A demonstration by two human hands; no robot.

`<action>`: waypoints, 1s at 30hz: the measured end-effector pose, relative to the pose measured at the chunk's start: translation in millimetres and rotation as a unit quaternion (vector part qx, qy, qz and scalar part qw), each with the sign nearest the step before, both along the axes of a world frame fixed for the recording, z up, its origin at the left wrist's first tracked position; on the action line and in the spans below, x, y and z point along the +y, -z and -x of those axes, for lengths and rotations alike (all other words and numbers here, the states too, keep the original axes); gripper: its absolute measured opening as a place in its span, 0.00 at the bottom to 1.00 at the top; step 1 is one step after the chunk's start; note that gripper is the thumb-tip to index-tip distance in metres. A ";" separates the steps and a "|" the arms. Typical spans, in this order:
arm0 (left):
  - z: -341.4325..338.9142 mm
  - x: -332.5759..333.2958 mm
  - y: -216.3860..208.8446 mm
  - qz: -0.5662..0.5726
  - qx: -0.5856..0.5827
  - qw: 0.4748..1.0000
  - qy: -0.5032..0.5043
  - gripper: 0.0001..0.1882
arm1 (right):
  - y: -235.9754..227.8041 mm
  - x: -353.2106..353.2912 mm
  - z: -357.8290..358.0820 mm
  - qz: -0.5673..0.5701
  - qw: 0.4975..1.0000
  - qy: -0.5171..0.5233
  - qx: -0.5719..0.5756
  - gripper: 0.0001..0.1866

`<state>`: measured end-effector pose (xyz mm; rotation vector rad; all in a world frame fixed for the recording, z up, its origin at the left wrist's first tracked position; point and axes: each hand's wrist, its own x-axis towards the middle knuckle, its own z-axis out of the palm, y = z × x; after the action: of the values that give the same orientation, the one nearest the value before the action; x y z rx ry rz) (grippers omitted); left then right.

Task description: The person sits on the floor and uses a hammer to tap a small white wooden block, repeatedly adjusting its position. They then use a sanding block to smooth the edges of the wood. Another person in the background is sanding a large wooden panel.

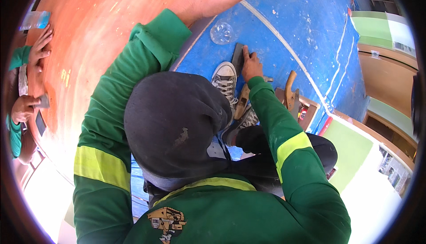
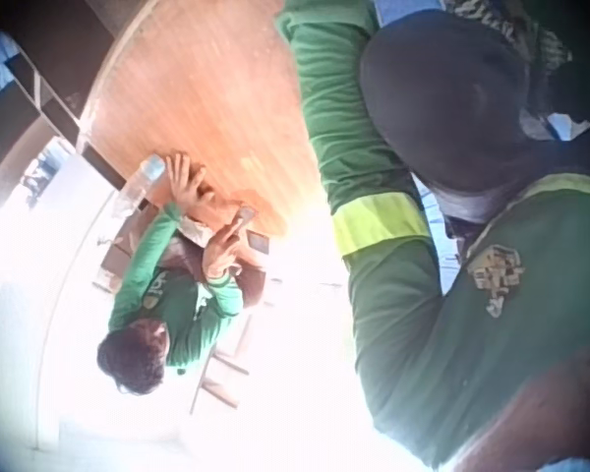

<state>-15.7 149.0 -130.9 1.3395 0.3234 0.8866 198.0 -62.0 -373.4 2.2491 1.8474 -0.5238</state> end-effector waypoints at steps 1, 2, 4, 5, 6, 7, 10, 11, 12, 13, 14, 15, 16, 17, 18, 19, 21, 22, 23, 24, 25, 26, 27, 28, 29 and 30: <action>0.5 -1.6 0.3 0.011 -0.011 1.000 0.006 0.14 | 1.0 -13.1 10.2 0.007 1.000 0.022 0.005 0.41; 0.3 -3.6 -3.1 0.000 0.023 0.999 -0.023 0.15 | 4.2 -15.9 14.6 0.005 0.999 0.036 0.005 0.42; -4.7 2.3 -1.8 -0.009 0.030 0.999 -0.012 0.16 | 15.1 -55.3 26.2 -0.005 0.999 -0.006 -0.038 0.41; -5.0 0.6 -0.2 0.000 0.035 0.999 -0.011 0.16 | 15.7 -68.2 29.1 0.025 0.999 -0.025 -0.039 0.40; -3.9 -1.4 -0.7 0.002 0.028 1.000 -0.013 0.16 | 13.4 -64.1 27.5 0.010 0.998 -0.032 -0.048 0.40; -2.2 1.0 -2.4 0.004 0.020 1.000 -0.015 0.16 | 12.2 -48.5 18.1 -0.004 0.998 -0.039 -0.056 0.40; -1.1 -4.5 -3.2 0.014 0.009 1.000 -0.012 0.16 | 4.4 -5.8 7.1 -0.016 1.000 0.005 -0.018 0.40; -0.1 -3.2 -6.4 0.014 0.005 1.000 -0.013 0.16 | 0.7 5.3 7.0 -0.019 0.999 0.026 0.003 0.40; 1.2 -2.9 -3.8 0.021 -0.010 1.000 -0.001 0.16 | 7.5 -5.8 12.7 -0.027 0.999 0.033 -0.011 0.39; -0.3 -0.5 -3.9 0.019 0.002 1.000 -0.002 0.16 | 11.3 -25.8 20.6 -0.024 0.999 0.021 -0.025 0.39; -2.0 0.2 -4.6 0.017 0.013 1.000 -0.004 0.16 | 13.9 -53.5 29.4 -0.021 0.999 0.008 -0.039 0.39; -3.8 0.7 -5.0 0.021 0.027 0.999 -0.004 0.16 | 14.4 -66.7 33.1 -0.013 0.999 -0.002 -0.052 0.39; -4.0 0.0 -4.0 0.022 0.020 1.000 0.001 0.16 | 11.3 -60.8 31.5 -0.018 0.998 -0.014 -0.053 0.38; -2.0 -0.8 -3.4 0.023 0.012 1.000 0.000 0.16 | 7.2 -53.7 27.6 -0.020 0.998 -0.020 -0.054 0.38; 2.6 0.8 -4.5 0.024 0.006 1.000 0.001 0.16 | 3.1 -45.5 25.8 -0.023 0.998 -0.024 -0.053 0.38; 1.9 1.5 -3.9 0.026 -0.001 1.000 0.004 0.16 | 0.4 -31.8 20.1 -0.025 0.999 -0.014 -0.041 0.38; -5.3 -1.2 0.6 0.013 -0.014 1.000 -0.012 0.14 | -1.0 1.3 5.0 -0.039 0.999 0.003 -0.019 0.39; 3.7 -9.9 -5.2 -0.005 0.050 0.998 -0.039 0.12 | 0.4 -9.0 13.2 -0.047 0.998 0.012 -0.034 0.39; 9.8 -9.2 -16.9 -0.032 0.110 0.990 -0.077 0.11 | 6.7 -23.1 21.8 -0.042 0.998 0.011 -0.036 0.39; 6.6 -6.3 -11.6 -0.030 0.108 0.989 -0.092 0.14 | 16.4 -45.2 29.4 -0.039 0.998 0.008 -0.041 0.39; 6.4 -2.4 -10.8 -0.019 0.103 0.990 -0.090 0.15 | 19.9 -60.2 32.7 -0.025 0.999 0.008 -0.047 0.39; 8.5 -5.4 -13.4 -0.012 0.102 0.991 -0.087 0.17 | 16.8 -63.3 34.4 -0.017 0.999 0.008 -0.035 0.39; 10.1 -6.7 -15.7 -0.005 0.101 0.991 -0.085 0.18 | 14.1 -64.5 35.2 -0.008 1.000 0.007 -0.024 0.40; 10.5 -5.5 -16.7 -0.006 0.097 0.991 -0.095 0.18 | 12.2 -62.5 34.9 0.001 1.000 0.006 -0.012 0.40; 10.2 -6.0 -14.0 -0.006 0.094 0.991 -0.097 0.18 | 10.3 -49.9 29.6 0.000 1.000 0.009 0.000 0.41; 7.8 -6.6 -12.7 -0.006 0.091 0.991 -0.096 0.18 | 4.9 -25.0 16.0 -0.001 1.000 0.014 0.012 0.41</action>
<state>-23.6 142.4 -118.3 1.4197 0.5967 0.9283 182.1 -87.0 -378.3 2.2832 1.8304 -0.5575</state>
